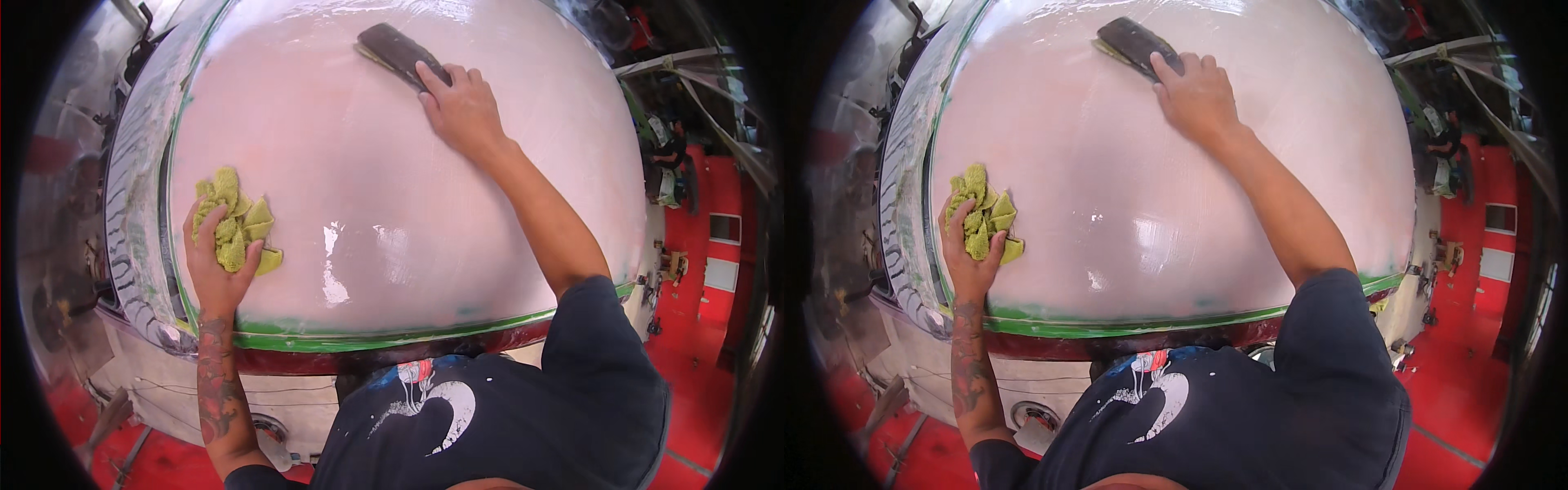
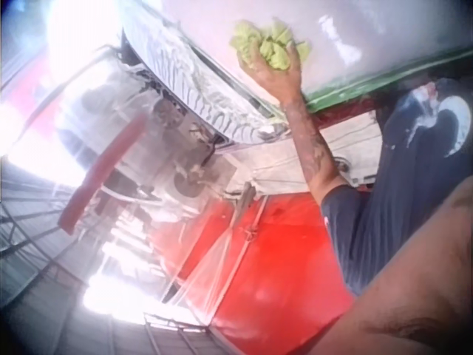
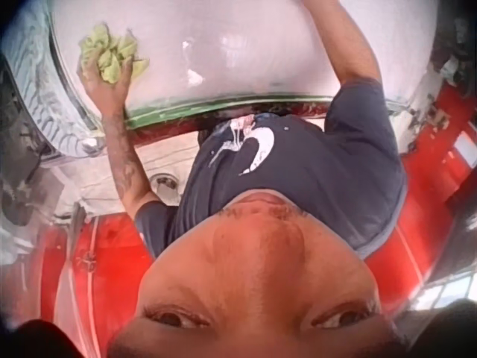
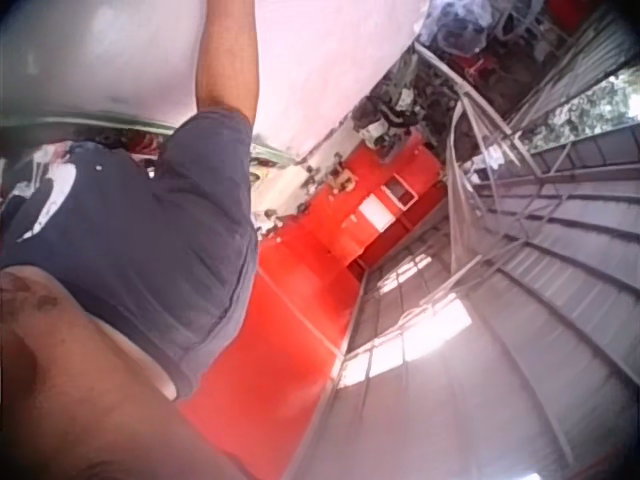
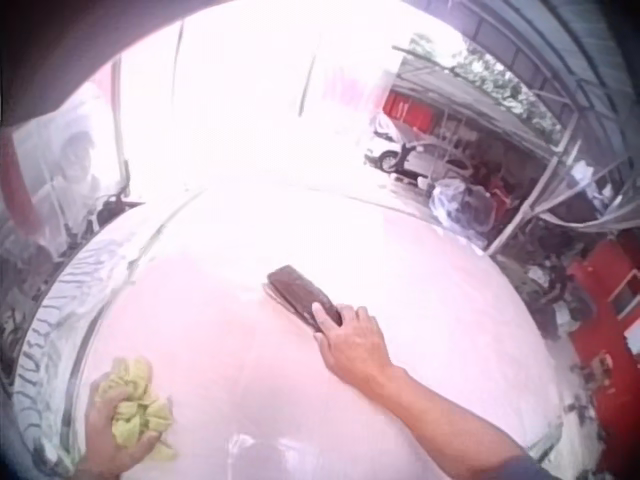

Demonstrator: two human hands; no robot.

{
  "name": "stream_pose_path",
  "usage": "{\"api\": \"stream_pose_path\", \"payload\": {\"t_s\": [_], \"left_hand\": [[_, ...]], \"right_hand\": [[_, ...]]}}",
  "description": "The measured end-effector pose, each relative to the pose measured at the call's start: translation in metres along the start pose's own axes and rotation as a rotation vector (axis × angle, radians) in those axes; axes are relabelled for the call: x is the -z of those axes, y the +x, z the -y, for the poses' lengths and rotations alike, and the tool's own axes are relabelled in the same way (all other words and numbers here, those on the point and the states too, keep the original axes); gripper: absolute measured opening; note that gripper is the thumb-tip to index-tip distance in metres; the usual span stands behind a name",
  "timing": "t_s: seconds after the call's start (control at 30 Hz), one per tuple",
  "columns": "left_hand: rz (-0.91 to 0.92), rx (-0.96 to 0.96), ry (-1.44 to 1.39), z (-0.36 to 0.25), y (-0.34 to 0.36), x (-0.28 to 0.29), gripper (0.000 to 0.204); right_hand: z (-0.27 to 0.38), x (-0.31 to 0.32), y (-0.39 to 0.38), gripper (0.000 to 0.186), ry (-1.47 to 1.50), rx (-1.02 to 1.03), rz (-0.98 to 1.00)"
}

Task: The person is wet-sanding the roof of a car using a sanding block and cleaning it with a cloth.

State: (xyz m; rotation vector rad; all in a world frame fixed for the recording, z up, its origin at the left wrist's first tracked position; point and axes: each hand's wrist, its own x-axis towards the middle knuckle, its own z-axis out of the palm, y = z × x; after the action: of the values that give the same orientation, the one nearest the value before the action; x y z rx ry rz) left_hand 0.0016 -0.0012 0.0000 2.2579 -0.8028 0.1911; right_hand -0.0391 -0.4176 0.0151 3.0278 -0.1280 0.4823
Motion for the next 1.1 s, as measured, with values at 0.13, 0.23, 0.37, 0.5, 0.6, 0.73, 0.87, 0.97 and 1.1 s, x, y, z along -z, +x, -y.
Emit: {"api": "stream_pose_path", "payload": {"t_s": [0.13,0.23,0.37,0.5,0.6,0.73,0.87,0.97,1.1], "left_hand": [[0.009,0.029,0.031,0.001,-0.003,0.002,0.061],[0.018,0.014,0.037,0.005,-0.005,0.002,0.061],[-0.002,-0.036,0.003,-0.001,0.002,0.001,0.062],[0.015,-0.019,-0.020,0.000,0.001,-0.002,0.062],[0.014,-0.009,-0.001,0.001,0.001,0.002,0.062],[0.027,0.041,0.020,0.003,-0.004,0.001,0.061],[0.028,0.021,0.029,0.004,-0.004,0.005,0.062],[0.023,-0.008,0.024,0.000,0.003,0.004,0.063],[0.021,-0.013,-0.014,0.001,0.001,-0.003,0.063]], "right_hand": [[0.069,0.048,-0.080,0.048,0.189,0.167,0.007],[0.056,0.044,-0.069,0.050,0.165,0.256,-0.022],[-0.034,-0.006,0.024,0.045,-0.054,0.049,-0.019],[-0.057,-0.020,0.070,0.045,-0.117,-0.218,0.068],[-0.014,-0.004,0.016,0.046,-0.010,-0.089,0.057],[0.056,0.042,-0.075,0.049,0.148,0.084,-0.020],[0.039,0.037,-0.057,0.050,0.149,0.136,0.012],[-0.030,-0.003,0.010,0.048,0.032,0.008,-0.045],[-0.095,-0.038,0.082,0.046,-0.140,-0.261,0.035]]}}
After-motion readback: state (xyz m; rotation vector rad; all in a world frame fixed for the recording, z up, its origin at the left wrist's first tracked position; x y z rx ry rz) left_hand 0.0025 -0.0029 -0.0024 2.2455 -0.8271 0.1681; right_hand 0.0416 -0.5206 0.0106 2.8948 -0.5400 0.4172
